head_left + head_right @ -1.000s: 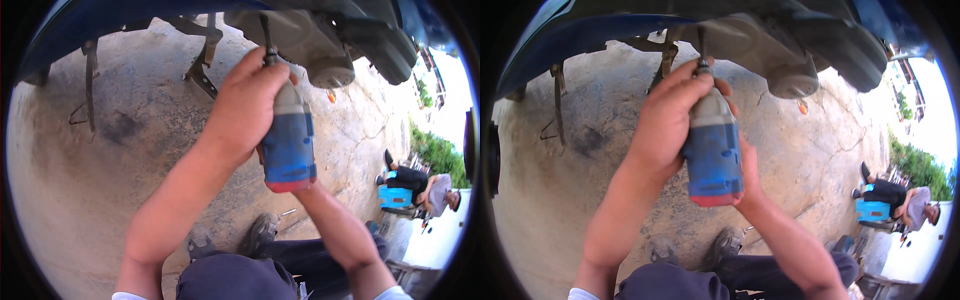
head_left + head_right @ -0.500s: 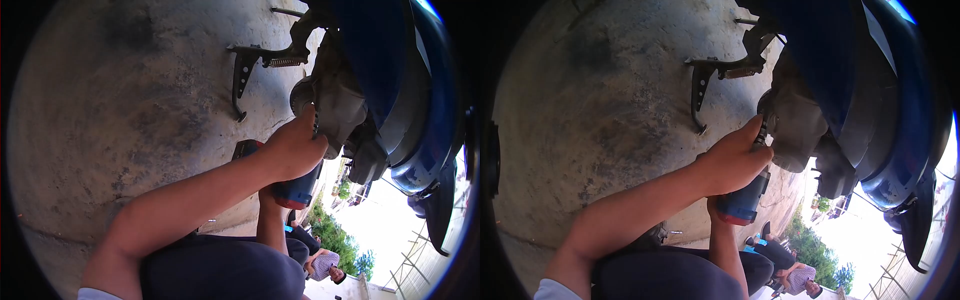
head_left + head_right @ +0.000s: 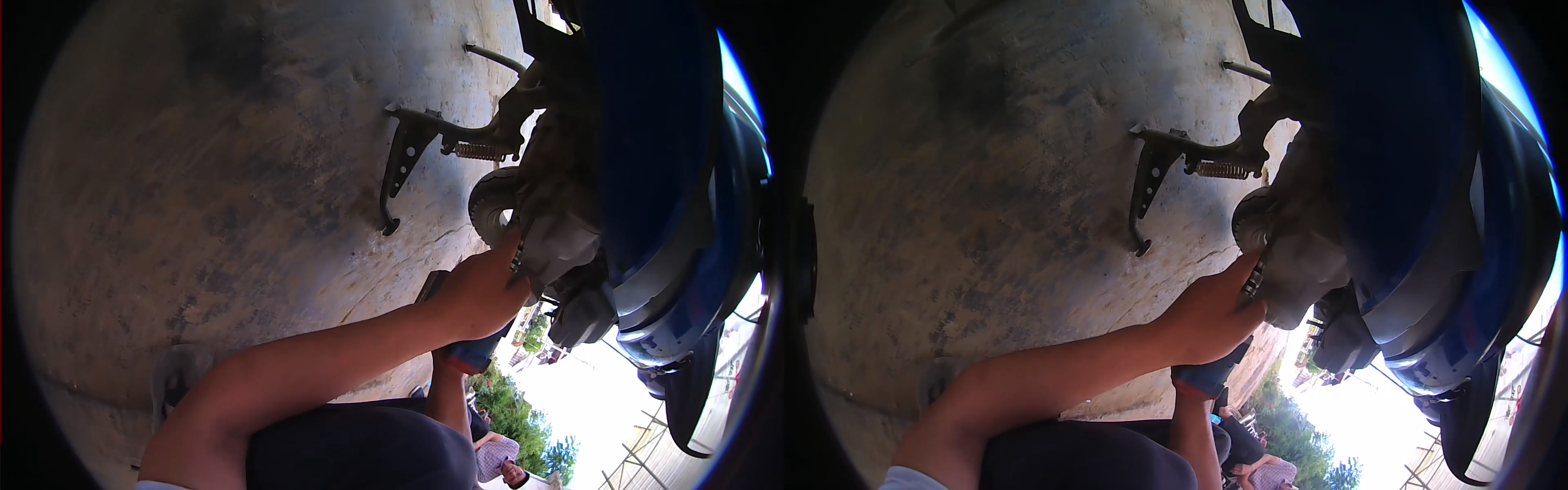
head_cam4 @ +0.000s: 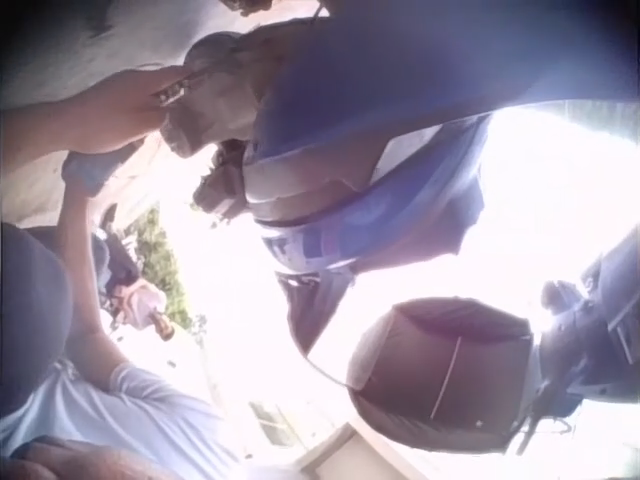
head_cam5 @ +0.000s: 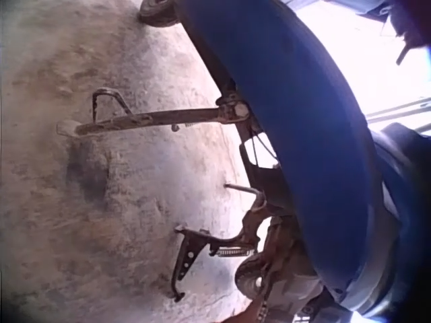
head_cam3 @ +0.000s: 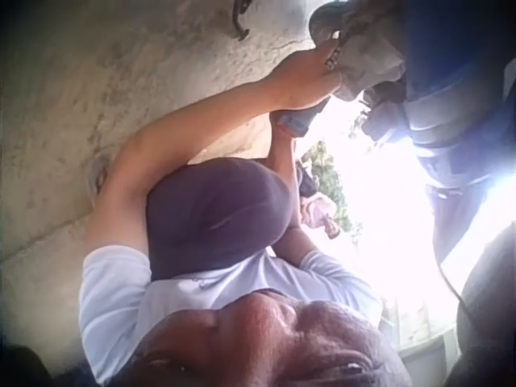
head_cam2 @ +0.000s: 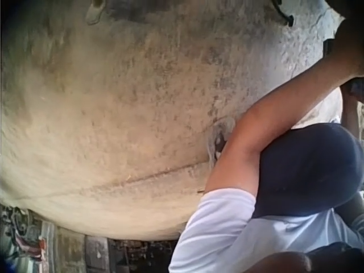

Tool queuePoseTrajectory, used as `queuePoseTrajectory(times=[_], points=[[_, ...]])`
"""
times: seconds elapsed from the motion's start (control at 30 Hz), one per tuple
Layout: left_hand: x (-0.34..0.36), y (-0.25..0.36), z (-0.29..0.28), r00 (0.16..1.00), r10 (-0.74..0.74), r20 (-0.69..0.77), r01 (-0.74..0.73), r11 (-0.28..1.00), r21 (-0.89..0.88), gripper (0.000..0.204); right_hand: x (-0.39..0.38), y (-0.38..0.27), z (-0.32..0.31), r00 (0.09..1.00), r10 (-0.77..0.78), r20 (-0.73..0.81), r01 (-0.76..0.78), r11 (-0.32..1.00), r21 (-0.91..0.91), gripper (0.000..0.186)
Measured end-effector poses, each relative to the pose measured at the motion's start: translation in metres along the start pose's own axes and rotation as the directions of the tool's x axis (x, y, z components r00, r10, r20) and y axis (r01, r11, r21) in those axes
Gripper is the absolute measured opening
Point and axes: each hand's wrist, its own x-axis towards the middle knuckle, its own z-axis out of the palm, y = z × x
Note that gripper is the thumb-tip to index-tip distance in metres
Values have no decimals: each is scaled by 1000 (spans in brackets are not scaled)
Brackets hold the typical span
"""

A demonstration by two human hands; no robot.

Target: Remove the side cover and internal components of a motorcycle engine using a power drill and hands.

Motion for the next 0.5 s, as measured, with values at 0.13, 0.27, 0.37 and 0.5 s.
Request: queuePoseTrajectory(times=[0.13, 0.27, 0.37, 0.5], points=[[2, -18, -4, 996, -80, -40, 81, 997, 20, 70, 2, -3, 16, 998, 57, -26, -55, 996, 71, 41], [9, -32, -6, 993, -113, -24, 113, 993, 16, 68, -6, 9, 3, 992, 113, 48, -115, 993, 24, 48], [15, -41, -5, 996, -88, -8, 88, 996, -6, 68, -4, 27, -8, 994, -49, 102, 73, 968, -241, 48], [16, -44, -3, 988, -157, -5, 156, 987, -26, 67, -3, 6, 4, 967, 243, 69, -246, 843, 478, 35]])
